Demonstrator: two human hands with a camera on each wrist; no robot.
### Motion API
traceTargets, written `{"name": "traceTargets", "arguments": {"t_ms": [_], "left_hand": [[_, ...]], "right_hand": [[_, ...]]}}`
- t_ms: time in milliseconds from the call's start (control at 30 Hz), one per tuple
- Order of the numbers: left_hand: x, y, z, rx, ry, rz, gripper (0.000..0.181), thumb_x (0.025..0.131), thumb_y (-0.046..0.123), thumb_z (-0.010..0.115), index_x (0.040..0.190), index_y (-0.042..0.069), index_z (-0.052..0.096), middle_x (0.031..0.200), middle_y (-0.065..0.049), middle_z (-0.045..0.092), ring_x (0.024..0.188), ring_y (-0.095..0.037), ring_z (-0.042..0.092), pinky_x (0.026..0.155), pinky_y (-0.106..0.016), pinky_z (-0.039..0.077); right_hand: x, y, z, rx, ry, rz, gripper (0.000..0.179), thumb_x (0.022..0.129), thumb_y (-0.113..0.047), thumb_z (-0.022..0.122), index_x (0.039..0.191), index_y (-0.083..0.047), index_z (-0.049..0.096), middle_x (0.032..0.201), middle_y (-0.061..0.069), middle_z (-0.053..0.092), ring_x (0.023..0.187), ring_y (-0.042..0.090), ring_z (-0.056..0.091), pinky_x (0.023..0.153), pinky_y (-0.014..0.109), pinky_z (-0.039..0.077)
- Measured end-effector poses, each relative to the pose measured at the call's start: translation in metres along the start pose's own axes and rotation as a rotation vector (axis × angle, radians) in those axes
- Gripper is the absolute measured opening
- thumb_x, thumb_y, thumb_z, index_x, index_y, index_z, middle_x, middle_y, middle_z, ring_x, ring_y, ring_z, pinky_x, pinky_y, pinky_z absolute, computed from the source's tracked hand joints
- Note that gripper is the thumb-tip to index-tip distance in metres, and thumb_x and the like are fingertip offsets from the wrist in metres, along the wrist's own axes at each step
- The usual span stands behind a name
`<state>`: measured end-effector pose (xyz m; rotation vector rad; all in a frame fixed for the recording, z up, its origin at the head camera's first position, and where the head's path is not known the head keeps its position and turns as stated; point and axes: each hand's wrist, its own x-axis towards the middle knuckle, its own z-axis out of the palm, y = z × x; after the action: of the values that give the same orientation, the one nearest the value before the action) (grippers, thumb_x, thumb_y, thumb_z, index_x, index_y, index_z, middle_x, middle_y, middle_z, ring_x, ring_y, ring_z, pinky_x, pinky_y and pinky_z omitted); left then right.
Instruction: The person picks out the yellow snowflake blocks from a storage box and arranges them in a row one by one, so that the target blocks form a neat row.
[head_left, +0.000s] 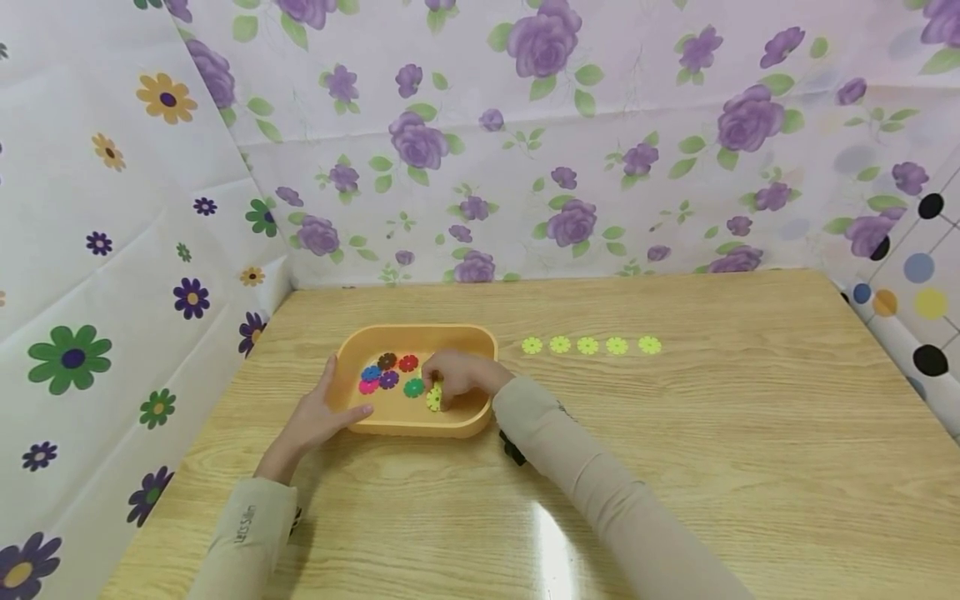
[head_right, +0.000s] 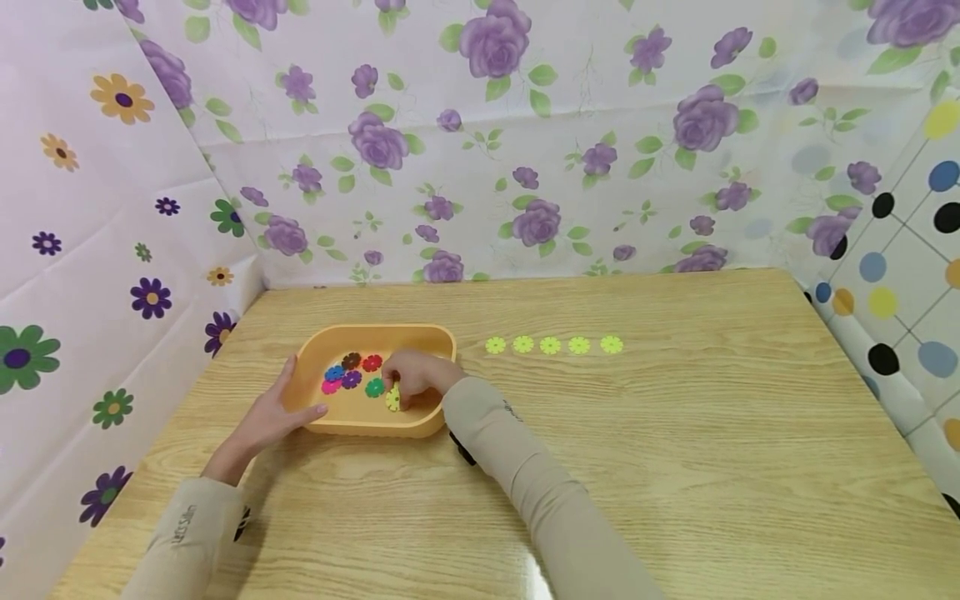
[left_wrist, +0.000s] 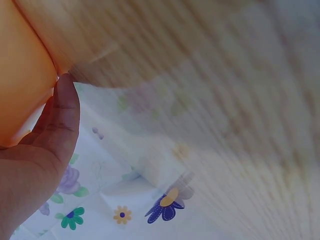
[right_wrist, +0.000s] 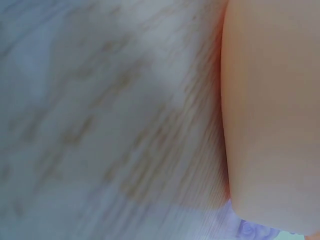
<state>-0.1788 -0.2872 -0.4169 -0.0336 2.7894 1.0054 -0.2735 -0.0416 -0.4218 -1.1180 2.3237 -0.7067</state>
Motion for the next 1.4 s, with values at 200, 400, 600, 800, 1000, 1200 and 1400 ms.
{"name": "traceTargets", "arguments": {"t_ms": [200,400,600,800,1000,1200,1400], "left_hand": [[0.000,0.000,0.000,0.004,-0.001,-0.001,0.109,0.078,0.047,0.066,0.145,0.015,-0.013,0.146,-0.030,0.008,0.129,-0.049,0.016,0.102,-0.060,0.018],[-0.001,0.001,0.000,0.003,-0.002,-0.001,0.109,0.078,0.047,0.067,0.145,0.014,-0.013,0.146,-0.030,0.008,0.129,-0.049,0.015,0.102,-0.060,0.017],[0.000,0.001,0.001,0.017,0.002,0.001,0.109,0.078,0.048,0.066,0.145,0.014,-0.013,0.146,-0.030,0.008,0.129,-0.050,0.016,0.102,-0.060,0.018],[0.000,0.003,0.001,0.017,-0.001,-0.004,0.108,0.078,0.047,0.066,0.145,0.014,-0.013,0.146,-0.030,0.008,0.130,-0.049,0.016,0.102,-0.060,0.018],[0.001,0.004,0.001,0.019,-0.004,-0.013,0.108,0.078,0.046,0.066,0.145,0.015,-0.013,0.147,-0.029,0.007,0.130,-0.049,0.015,0.102,-0.060,0.018],[0.001,0.004,0.002,0.017,-0.010,-0.022,0.109,0.078,0.047,0.066,0.145,0.015,-0.014,0.147,-0.028,0.006,0.130,-0.048,0.014,0.102,-0.060,0.017],[0.000,0.003,0.001,0.017,-0.001,-0.003,0.109,0.078,0.048,0.066,0.145,0.013,-0.013,0.146,-0.030,0.007,0.129,-0.049,0.015,0.102,-0.060,0.018]], "right_hand": [[0.000,0.000,0.000,0.008,0.028,-0.009,0.022,0.068,0.001,0.075,0.078,-0.009,0.059,0.078,-0.002,0.051,0.075,0.012,0.042,0.064,0.019,0.037],[0.002,0.002,0.001,0.054,0.056,-0.015,0.015,0.071,0.001,0.071,0.078,-0.005,0.059,0.074,-0.001,0.051,0.069,0.011,0.045,0.059,0.018,0.038],[0.003,0.005,0.000,0.110,0.114,-0.045,0.010,0.075,0.005,0.065,0.080,-0.003,0.062,0.075,0.001,0.058,0.067,0.009,0.050,0.059,0.016,0.043],[-0.003,0.002,-0.004,0.313,0.174,-0.057,0.012,0.076,0.005,0.064,0.088,0.004,0.061,0.077,0.006,0.059,0.059,0.011,0.050,0.053,0.020,0.045],[-0.009,-0.001,-0.007,0.395,0.202,-0.097,0.018,0.079,0.003,0.065,0.095,0.009,0.060,0.078,0.007,0.060,0.054,0.011,0.050,0.049,0.022,0.046],[-0.012,0.001,-0.008,0.427,0.215,-0.110,0.024,0.079,0.001,0.068,0.101,0.007,0.061,0.098,0.016,0.062,0.057,0.013,0.053,0.053,0.027,0.051],[-0.017,0.001,-0.011,0.485,0.231,-0.065,0.031,0.078,-0.001,0.069,0.108,0.006,0.061,0.108,0.020,0.060,0.060,0.016,0.057,0.064,0.039,0.054]]}}
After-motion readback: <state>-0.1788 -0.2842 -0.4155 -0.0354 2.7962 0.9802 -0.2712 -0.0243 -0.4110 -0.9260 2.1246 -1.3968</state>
